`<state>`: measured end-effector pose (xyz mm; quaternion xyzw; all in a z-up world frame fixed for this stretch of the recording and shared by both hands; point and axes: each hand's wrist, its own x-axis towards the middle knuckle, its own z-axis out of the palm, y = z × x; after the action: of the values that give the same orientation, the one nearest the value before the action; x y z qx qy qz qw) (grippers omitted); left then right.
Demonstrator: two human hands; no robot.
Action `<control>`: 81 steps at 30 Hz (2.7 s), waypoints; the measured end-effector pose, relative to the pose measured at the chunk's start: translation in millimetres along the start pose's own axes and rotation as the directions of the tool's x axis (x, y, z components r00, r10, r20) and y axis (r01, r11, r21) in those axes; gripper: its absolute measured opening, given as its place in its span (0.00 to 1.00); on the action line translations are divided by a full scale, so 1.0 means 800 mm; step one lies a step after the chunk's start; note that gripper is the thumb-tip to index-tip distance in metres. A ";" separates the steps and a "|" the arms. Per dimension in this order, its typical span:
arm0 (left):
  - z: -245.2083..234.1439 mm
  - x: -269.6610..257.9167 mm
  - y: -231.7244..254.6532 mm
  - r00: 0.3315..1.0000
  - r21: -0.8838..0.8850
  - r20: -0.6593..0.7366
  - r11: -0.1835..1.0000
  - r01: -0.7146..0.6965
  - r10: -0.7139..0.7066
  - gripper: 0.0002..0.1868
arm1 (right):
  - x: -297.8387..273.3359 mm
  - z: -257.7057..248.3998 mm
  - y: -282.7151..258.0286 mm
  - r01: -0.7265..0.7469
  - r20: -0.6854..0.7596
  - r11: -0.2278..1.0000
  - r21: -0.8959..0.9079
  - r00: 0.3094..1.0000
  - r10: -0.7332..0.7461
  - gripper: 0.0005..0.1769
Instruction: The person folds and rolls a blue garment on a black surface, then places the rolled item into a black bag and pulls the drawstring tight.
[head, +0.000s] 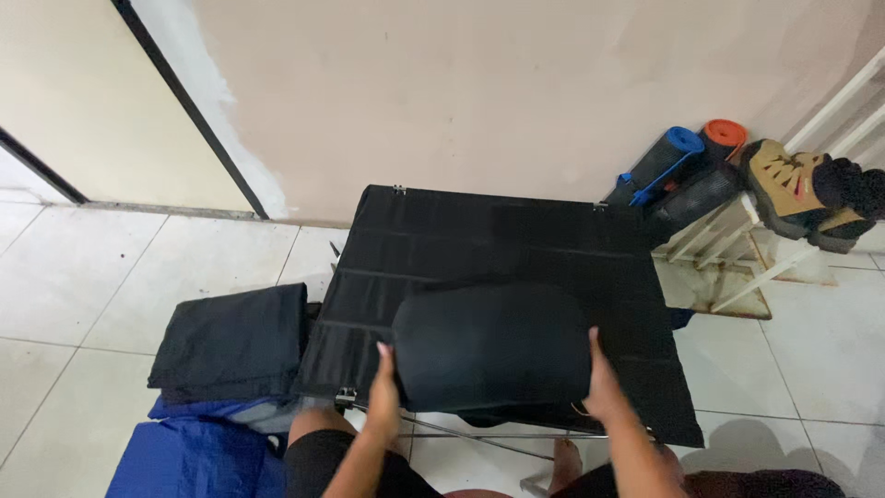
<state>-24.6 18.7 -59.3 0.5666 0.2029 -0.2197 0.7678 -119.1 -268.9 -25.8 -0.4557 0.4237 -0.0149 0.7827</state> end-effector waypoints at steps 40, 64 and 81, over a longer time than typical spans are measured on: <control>0.152 0.020 0.025 0.227 0.318 0.943 -0.458 -0.830 0.244 0.39 | 0.007 -0.070 0.111 0.394 0.404 0.542 -0.742 0.909 -0.107 0.13; 0.151 0.002 0.015 0.271 0.065 0.952 -0.766 -0.639 -0.145 0.62 | -0.016 -0.048 0.119 0.519 0.558 0.502 -0.692 0.826 -0.085 0.12; 0.124 -0.021 -0.125 -0.152 0.256 0.826 -0.601 -0.757 0.543 0.06 | -0.045 -0.045 0.065 0.525 0.383 0.638 -0.564 0.850 -0.361 0.10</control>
<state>-89.2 -101.0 -100.7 0.7468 -0.5291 0.3206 0.2441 -185.2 -249.0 -48.4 -0.7866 0.1803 -0.0060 0.5905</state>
